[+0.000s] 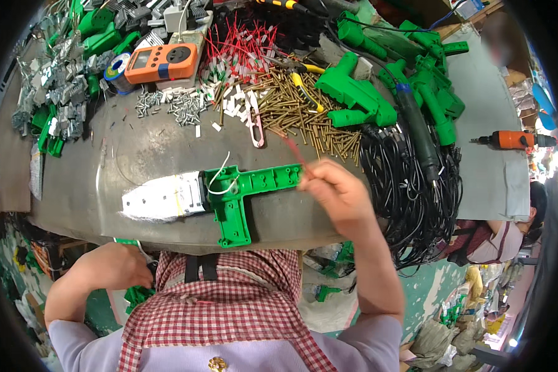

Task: Assembling the internal components, wiring, and housing of a handheld green plastic device, including soldering wires to a circuit board.

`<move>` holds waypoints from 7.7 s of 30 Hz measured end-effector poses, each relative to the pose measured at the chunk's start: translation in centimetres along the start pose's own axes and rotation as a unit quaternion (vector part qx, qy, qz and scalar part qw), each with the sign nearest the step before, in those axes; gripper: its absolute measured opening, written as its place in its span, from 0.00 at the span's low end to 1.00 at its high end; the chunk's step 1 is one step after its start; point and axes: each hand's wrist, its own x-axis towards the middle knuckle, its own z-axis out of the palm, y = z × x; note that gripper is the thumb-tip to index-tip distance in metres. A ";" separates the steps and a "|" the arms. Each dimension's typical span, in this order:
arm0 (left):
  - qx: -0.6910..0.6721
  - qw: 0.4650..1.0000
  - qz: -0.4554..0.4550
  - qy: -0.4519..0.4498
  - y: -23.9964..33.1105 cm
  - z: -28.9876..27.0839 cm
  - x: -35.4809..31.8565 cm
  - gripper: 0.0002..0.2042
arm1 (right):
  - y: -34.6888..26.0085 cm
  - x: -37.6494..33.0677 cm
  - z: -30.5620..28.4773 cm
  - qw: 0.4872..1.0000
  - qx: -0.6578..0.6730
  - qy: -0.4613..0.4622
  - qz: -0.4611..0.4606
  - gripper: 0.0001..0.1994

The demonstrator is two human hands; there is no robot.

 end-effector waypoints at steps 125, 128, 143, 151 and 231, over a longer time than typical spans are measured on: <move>-0.345 0.781 -0.004 0.520 0.6 -5.0 13.0 0.06 | 0.1 2.9 4.8 0.973 0.140 0.100 0.152 0.06; -0.370 0.761 0.017 0.533 0.5 -4.9 13.3 0.05 | -2.4 3.9 6.6 0.989 0.069 0.124 0.047 0.04; -0.410 0.728 0.061 0.546 0.3 -4.5 13.4 0.07 | -4.0 4.9 9.1 0.985 -0.090 0.146 0.023 0.08; -0.431 0.718 0.066 0.542 0.4 -4.6 13.2 0.08 | -3.9 4.2 9.0 0.983 0.044 0.155 0.090 0.08; 0.315 0.760 0.225 0.522 -2.2 -9.6 9.4 0.16 | -3.3 8.1 7.4 0.881 0.437 -0.071 0.166 0.09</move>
